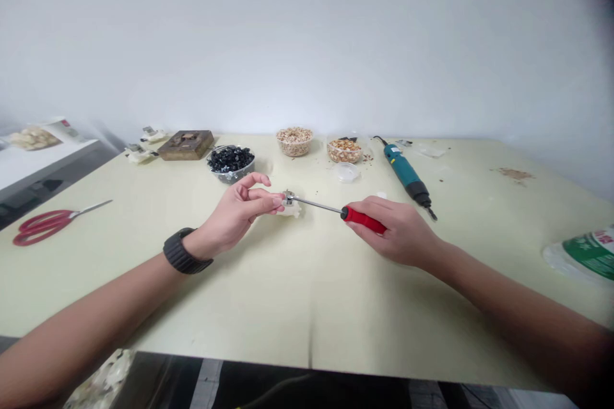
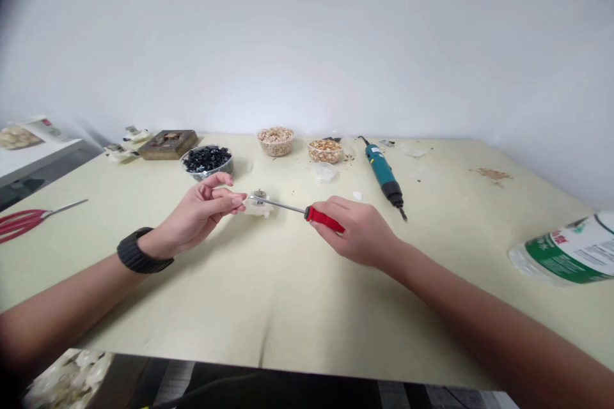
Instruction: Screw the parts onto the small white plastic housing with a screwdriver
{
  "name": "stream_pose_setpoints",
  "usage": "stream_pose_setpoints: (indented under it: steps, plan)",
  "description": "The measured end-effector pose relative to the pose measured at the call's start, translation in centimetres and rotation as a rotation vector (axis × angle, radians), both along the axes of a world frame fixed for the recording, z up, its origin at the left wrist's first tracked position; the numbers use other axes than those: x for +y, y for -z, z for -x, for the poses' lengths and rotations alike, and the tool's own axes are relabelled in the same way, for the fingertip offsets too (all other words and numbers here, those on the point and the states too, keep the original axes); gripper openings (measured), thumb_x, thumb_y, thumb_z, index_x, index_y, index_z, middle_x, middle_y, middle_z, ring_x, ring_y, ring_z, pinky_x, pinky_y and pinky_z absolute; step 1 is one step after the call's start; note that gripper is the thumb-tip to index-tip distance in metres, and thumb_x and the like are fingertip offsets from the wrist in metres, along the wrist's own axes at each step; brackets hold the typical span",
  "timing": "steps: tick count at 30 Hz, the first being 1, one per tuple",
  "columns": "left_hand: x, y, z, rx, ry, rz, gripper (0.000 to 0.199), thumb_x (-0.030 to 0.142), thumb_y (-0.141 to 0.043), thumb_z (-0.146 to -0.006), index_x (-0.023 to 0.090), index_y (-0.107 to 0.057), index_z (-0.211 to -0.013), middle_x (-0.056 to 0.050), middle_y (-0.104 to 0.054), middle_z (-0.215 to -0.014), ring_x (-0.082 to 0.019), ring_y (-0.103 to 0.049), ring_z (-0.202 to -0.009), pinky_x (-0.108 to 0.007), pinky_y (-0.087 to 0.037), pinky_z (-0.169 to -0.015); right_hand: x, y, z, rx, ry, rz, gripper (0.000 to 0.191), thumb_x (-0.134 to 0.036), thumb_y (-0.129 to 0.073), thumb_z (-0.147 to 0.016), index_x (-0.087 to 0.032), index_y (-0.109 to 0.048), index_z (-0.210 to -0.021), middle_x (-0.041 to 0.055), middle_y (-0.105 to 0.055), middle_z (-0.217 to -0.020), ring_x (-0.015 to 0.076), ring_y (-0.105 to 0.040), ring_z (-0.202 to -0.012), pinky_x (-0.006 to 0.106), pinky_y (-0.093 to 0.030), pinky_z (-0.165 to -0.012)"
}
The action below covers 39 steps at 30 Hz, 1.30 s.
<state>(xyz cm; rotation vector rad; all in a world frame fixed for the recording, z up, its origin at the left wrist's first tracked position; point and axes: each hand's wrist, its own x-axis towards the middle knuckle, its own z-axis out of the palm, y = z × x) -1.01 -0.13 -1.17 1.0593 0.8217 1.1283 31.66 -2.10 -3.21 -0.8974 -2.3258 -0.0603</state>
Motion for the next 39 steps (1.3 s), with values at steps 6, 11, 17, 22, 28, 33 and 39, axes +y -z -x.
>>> stream_pose_setpoints:
  steps: [6, 11, 17, 22, 28, 33, 39]
  plan:
    - [0.0, 0.1, 0.0, 0.012, 0.044, -0.033, 0.05, 0.023, -0.098, -0.073, 0.02, -0.058, -0.103, -0.006, -0.081, -0.086, -0.014, -0.077, -0.078, -0.02, -0.062, -0.076, 0.0, 0.1, 0.0, 0.002, -0.009, 0.0, 0.014, -0.026, -0.062, -0.105, -0.021, -0.069, -0.117, 0.0044, -0.074, -0.099, 0.0161, -0.067, -0.081, 0.03, -0.053, -0.07]
    - [0.0, 0.2, 0.1, 0.03, 0.055, -0.044, 0.048, 0.023, -0.098, -0.074, 0.019, -0.06, -0.103, -0.004, -0.08, -0.083, -0.013, -0.077, -0.078, -0.017, -0.061, -0.075, 0.0, 0.1, 0.0, -0.01, -0.009, -0.012, 0.014, -0.025, -0.063, -0.104, -0.02, -0.069, -0.117, 0.0037, -0.074, -0.099, 0.0157, -0.067, -0.081, 0.03, -0.053, -0.069]
    - [0.1, 0.4, 0.2, 0.044, 0.05, -0.025, 0.049, 0.024, -0.099, -0.072, 0.019, -0.061, -0.102, -0.007, -0.081, -0.088, -0.014, -0.077, -0.079, -0.019, -0.061, -0.076, 0.0, 0.0, 0.1, -0.018, -0.003, -0.014, 0.015, -0.025, -0.063, -0.104, -0.02, -0.069, -0.117, 0.0034, -0.074, -0.099, 0.0154, -0.067, -0.081, 0.029, -0.052, -0.069]
    - [0.1, 0.3, 0.2, 0.05, 0.048, -0.02, 0.05, 0.025, -0.099, -0.071, 0.018, -0.061, -0.102, -0.007, -0.081, -0.088, -0.014, -0.076, -0.079, -0.019, -0.06, -0.075, 0.1, 0.0, 0.1, -0.007, 0.014, -0.05, 0.014, -0.024, -0.065, -0.103, -0.019, -0.069, -0.115, 0.0032, -0.073, -0.097, 0.0151, -0.066, -0.08, 0.029, -0.051, -0.068]
    - [-0.1, 0.2, 0.0, 0.073, 0.046, -0.013, 0.05, 0.026, -0.096, -0.073, 0.018, -0.058, -0.104, -0.008, -0.08, -0.092, -0.013, -0.073, -0.077, -0.02, -0.058, -0.072, 0.2, 0.1, -0.1, 0.003, 0.028, -0.062, 0.014, -0.025, -0.066, -0.103, -0.019, -0.069, -0.115, 0.0037, -0.074, -0.1, 0.0157, -0.067, -0.081, 0.028, -0.052, -0.071]
    - [0.0, -1.0, 0.0, -0.015, -0.102, -0.003, 0.035, 0.019, -0.079, -0.07, 0.019, -0.047, -0.082, 0.005, -0.051, -0.066, -0.005, -0.039, -0.051, -0.018, -0.03, -0.046, 0.2, 0.3, -0.1, 0.011, 0.028, -0.04, 0.015, -0.026, -0.066, -0.103, -0.019, -0.069, -0.116, 0.0026, -0.074, -0.1, 0.0151, -0.067, -0.082, 0.029, -0.052, -0.071]
    - [-0.8, -4.8, 1.6, -0.079, -0.245, -0.217, 0.023, 0.024, -0.075, -0.091, 0.018, -0.054, -0.085, 0.008, -0.036, -0.059, -0.004, -0.029, -0.048, -0.015, -0.028, -0.047, 0.3, 0.1, -0.1, 0.041, 0.015, -0.046, 0.013, -0.026, -0.065, -0.104, -0.019, -0.07, -0.114, 0.0034, -0.075, -0.101, 0.0156, -0.069, -0.083, 0.029, -0.052, -0.071]
